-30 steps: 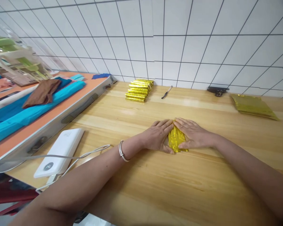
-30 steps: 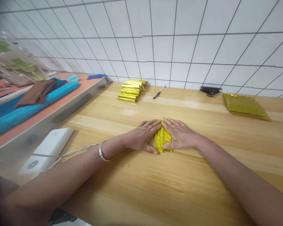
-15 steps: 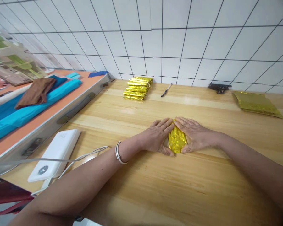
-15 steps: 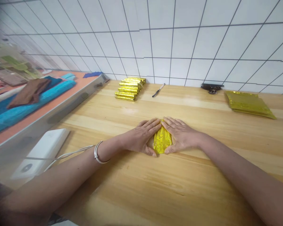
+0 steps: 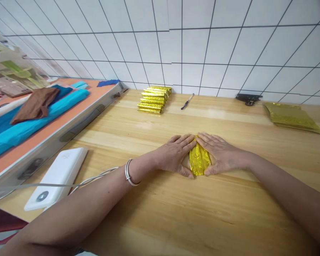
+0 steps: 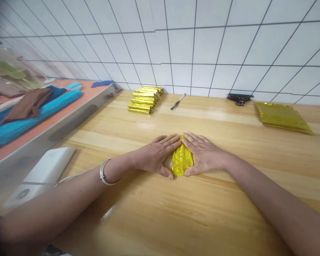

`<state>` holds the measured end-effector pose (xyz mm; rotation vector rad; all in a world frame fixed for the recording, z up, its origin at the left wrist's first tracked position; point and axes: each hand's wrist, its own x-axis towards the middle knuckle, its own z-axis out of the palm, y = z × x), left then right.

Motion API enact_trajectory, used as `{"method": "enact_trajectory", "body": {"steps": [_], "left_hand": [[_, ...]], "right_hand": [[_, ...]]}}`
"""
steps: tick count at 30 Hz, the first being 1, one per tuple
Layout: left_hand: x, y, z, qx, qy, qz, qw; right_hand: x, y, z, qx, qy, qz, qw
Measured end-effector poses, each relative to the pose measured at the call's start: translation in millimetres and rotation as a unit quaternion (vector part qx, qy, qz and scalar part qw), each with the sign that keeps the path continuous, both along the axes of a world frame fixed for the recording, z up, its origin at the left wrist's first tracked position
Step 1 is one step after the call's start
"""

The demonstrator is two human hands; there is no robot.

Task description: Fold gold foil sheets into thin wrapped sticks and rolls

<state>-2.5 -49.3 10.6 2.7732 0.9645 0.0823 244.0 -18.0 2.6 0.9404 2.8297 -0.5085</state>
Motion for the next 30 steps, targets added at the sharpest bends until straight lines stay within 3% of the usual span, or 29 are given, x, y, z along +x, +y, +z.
{"method": "enact_trajectory", "body": {"steps": [12, 18, 30], "left_hand": [[-1.0, 0.9, 4.5, -0.020, -0.009, 0.007, 1.000], [21.2, -15.4, -1.6, 0.042, -0.011, 0.124, 0.991], [18.2, -22.2, -10.8, 0.071, 0.006, 0.125, 0.990]], "right_hand": [[0.7, -1.2, 2.9, -0.008, 0.010, -0.009, 1.000], [0.1, -2.4, 5.5, -0.009, 0.009, -0.009, 1.000], [-1.6, -3.8, 4.6, -0.004, 0.011, -0.015, 1.000]]}}
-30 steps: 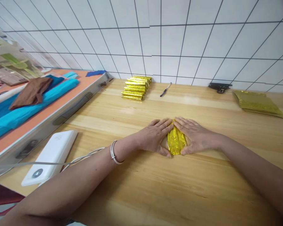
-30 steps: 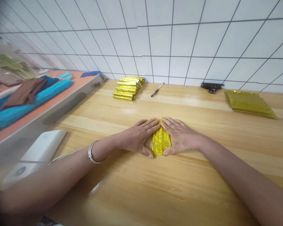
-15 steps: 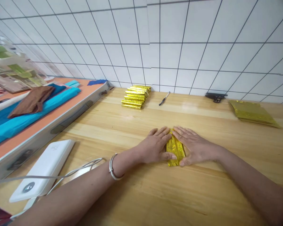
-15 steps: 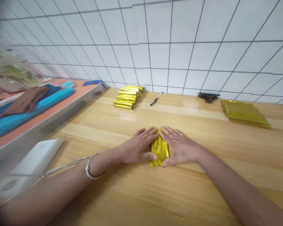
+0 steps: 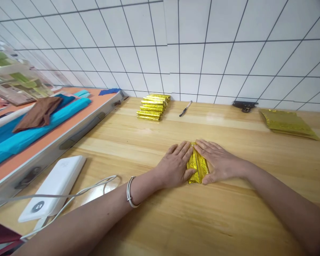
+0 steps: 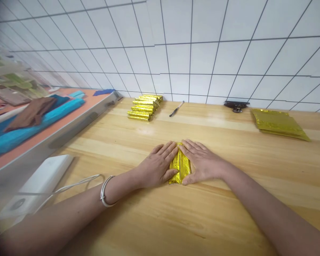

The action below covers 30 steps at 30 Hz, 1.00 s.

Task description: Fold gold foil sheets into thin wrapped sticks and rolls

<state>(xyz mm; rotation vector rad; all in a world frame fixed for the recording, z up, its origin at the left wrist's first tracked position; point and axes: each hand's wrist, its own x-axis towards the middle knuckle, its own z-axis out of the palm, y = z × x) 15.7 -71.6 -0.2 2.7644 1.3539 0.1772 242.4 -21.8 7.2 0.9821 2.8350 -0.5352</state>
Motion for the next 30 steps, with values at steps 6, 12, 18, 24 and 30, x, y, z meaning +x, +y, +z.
{"method": "enact_trajectory", "body": {"steps": [6, 12, 18, 24, 30], "left_hand": [[1.6, -0.7, 1.4, -0.015, 0.005, -0.011, 1.000], [2.2, -1.0, 5.0, -0.019, 0.013, -0.026, 0.999], [1.2, -1.8, 2.1, -0.009, 0.002, -0.025, 1.000], [1.0, -4.7, 3.1, -0.004, -0.018, -0.026, 1.000], [1.3, -7.2, 5.3, -0.022, -0.025, -0.085, 0.996]], "right_hand": [[0.3, 1.0, -3.1, 0.006, 0.000, 0.001, 1.000], [2.2, 2.1, -7.8, 0.008, 0.012, 0.014, 1.000], [2.3, 1.4, -11.5, 0.027, 0.003, 0.009, 1.000], [2.3, 0.8, -10.6, 0.026, 0.011, 0.006, 1.000], [1.5, -0.4, -7.9, 0.022, 0.014, 0.003, 1.000]]}}
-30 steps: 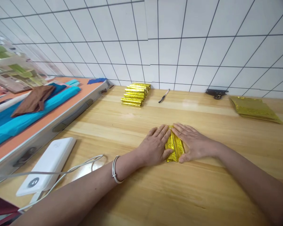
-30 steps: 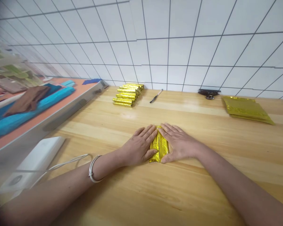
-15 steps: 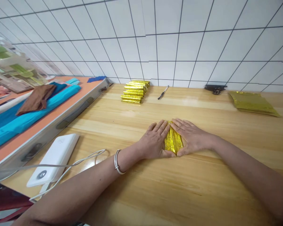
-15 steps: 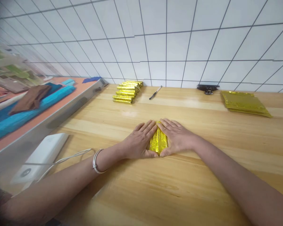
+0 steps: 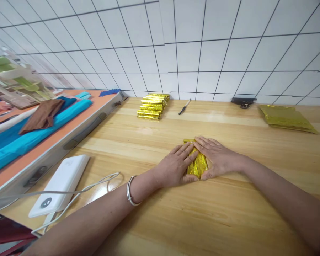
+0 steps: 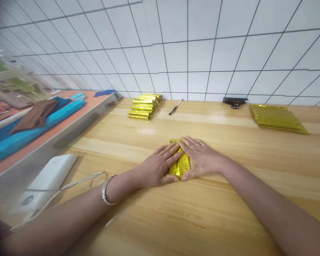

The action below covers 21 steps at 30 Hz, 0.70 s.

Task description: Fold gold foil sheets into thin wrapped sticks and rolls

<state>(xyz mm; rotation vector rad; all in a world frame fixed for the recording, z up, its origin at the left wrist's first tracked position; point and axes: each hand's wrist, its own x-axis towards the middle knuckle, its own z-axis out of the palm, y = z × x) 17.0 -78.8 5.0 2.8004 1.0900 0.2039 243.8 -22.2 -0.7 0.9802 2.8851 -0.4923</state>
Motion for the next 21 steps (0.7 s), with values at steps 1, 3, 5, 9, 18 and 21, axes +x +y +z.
{"method": "enact_trajectory", "body": {"steps": [1, 3, 5, 9, 18, 21], "left_hand": [[0.0, -0.2, 0.0, -0.003, 0.001, -0.004, 1.000], [0.0, -0.6, 0.1, -0.005, 0.002, -0.009, 1.000], [-0.1, -1.0, 0.7, -0.007, 0.005, -0.014, 1.000], [-1.1, -1.5, 3.2, -0.002, 0.014, -0.006, 1.000], [-3.9, 4.6, 9.8, 0.049, 0.009, -0.016, 0.999], [-3.6, 6.7, 12.8, 0.046, 0.013, -0.027, 0.999]], "right_hand": [[-0.2, -0.2, 0.4, -0.001, 0.000, 0.000, 1.000], [-0.4, -0.7, 1.3, -0.002, 0.001, 0.000, 1.000], [-0.6, -1.2, 2.6, -0.003, 0.002, 0.000, 1.000], [-0.9, -2.1, 5.6, -0.005, -0.005, 0.001, 1.000], [-1.2, -2.5, 7.5, -0.007, -0.012, 0.001, 1.000], [-1.4, -2.3, 7.4, -0.006, -0.015, 0.001, 1.000]]}}
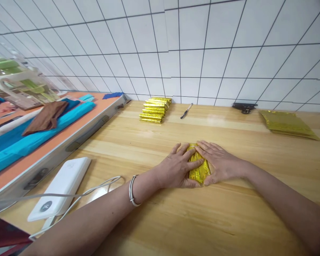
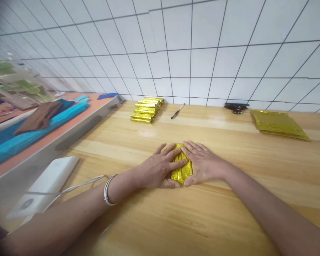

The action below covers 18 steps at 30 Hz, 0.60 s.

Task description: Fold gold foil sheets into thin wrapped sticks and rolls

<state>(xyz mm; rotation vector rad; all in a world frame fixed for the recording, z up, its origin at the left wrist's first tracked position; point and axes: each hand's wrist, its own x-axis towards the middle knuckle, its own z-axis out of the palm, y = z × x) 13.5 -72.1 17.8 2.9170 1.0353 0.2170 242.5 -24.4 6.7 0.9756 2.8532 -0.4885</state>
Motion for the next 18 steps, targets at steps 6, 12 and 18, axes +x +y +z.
{"method": "enact_trajectory", "body": {"steps": [6, 12, 18], "left_hand": [[0.1, 1.2, 0.7, -0.017, -0.005, 0.000, 1.000], [-2.2, 1.9, -5.2, -0.026, -0.011, 0.014, 1.000], [-3.8, 1.3, -5.7, -0.031, 0.004, 0.017, 0.999]], "right_hand": [[0.2, 1.1, -0.9, 0.001, -0.002, -0.003, 1.000], [3.3, 2.9, -10.0, 0.000, 0.019, -0.006, 1.000], [3.1, 1.4, -11.1, -0.004, 0.016, -0.017, 1.000]]}}
